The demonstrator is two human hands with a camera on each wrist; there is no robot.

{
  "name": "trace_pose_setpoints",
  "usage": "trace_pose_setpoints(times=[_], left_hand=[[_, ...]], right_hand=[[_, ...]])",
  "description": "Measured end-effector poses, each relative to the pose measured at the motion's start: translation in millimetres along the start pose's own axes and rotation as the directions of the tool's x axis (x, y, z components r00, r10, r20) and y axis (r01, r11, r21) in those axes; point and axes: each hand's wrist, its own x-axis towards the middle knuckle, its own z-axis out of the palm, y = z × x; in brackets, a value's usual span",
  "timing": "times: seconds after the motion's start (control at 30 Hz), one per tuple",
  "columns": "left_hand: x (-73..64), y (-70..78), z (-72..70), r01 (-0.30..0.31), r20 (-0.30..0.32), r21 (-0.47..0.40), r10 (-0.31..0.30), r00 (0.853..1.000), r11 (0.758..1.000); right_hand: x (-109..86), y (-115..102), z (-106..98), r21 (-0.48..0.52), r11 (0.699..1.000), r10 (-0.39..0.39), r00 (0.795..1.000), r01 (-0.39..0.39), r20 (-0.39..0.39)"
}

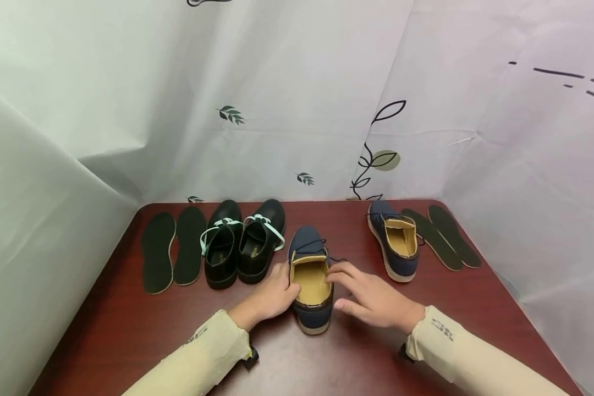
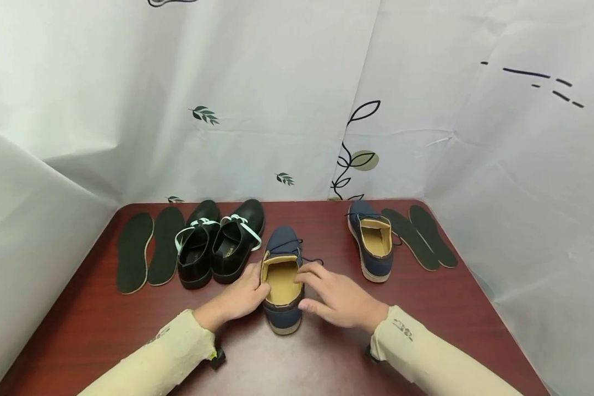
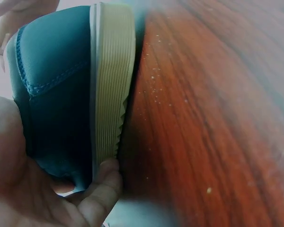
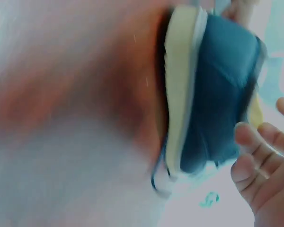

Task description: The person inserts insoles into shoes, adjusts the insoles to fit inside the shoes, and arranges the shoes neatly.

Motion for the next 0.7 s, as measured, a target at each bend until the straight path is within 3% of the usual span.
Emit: trace_pose_setpoints(times=[0.17,0.27,0.4,0.5,0.7], left_hand=[[-1.5,-0.6,-0.8,0.013,0.002,-0.014,-0.013,1.0,1.0],[-1.2,-0.6,-0.3,0.01,0.002,-0.004,-0.01,1.0,1.0],[-0.3,0.3,0.2,0.012,0.008,0.012,-0.012,1.0,1.0],[0.9,1.9,-0.2,0.011,0.016,0.011,-0.012,1.0,1.0],[0.5,3.8,-1.7,0.026,0.032,0.006,-0.026,0.999,1.0]], right_hand=[[-10.6,23,-31,-0.07,0.996,0.04,0.991,-0.05,-0.13],[-16.2,38,-51,-0.097,0.986,0.11,0.965,-0.136,-0.238],[-24.5,59,-77,-0.123,0.961,0.186,0.908,-0.248,-0.376],[-32.2,79,-96,-0.118,0.928,0.266,0.852,-0.353,-0.451],[-60.0,132,-116,-0.046,0.816,0.509,0.754,-0.576,-0.415]])
